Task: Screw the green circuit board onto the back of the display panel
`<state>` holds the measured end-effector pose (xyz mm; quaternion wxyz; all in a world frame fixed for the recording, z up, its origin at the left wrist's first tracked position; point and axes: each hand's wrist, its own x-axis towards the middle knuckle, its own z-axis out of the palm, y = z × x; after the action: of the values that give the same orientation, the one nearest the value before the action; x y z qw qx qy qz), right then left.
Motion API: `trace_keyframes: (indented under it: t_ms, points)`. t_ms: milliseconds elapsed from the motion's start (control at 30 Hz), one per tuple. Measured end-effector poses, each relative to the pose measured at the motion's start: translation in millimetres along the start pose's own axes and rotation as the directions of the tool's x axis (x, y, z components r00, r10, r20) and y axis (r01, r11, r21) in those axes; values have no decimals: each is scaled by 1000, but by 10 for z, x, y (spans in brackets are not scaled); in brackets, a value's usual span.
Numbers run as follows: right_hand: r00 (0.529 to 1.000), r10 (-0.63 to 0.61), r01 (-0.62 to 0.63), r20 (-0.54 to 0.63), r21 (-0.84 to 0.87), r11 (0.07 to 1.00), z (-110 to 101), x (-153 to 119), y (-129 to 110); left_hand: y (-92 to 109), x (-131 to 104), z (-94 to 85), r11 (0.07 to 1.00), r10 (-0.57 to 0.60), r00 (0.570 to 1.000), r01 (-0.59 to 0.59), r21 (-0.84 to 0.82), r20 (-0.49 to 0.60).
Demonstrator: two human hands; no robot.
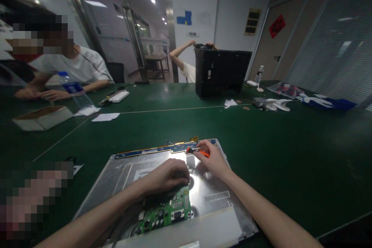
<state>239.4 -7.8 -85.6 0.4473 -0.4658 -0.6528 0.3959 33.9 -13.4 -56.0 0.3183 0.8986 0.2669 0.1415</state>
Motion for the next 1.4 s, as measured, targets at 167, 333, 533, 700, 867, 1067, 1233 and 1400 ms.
trace_keyframes:
  t_ms: [167, 333, 533, 700, 867, 1067, 1233, 1400]
  points:
    - [1000, -19, 19, -14, -2, 1000, -43, 6, -50, -16, -2, -13, 999, 8, 1000, -8, -50, 8]
    - [999, -26, 26, -28, 9, 1000, -63, 1, -79, -36, -2, -11, 997, 10, 1000, -10, -77, 2]
    - [996, -53, 54, -76, 13, 998, -84, -13, -157, -49, 2, 16, 989, -54, 998, 53, -141, -8]
    - [977, -64, 70, -205, 23, 997, -129, -28, -261, -64, 0, 19, 982, -56, 998, 54, -179, -4]
    - [944, -78, 114, -321, 95, 989, -196, -11, -341, -78, -5, -17, 985, -29, 999, 33, -170, 26]
    - [899, -152, 214, -411, 110, 971, -231, 34, -587, -131, -15, -28, 977, -18, 999, 27, -210, 44]
    - [889, -356, 338, -287, -113, 934, -73, 35, -810, -164, -15, 6, 961, -75, 996, 84, -262, 47]
    - [847, -441, 372, -297, -262, 890, 34, -73, -675, -139, -5, -14, 972, -41, 998, 52, -231, 52]
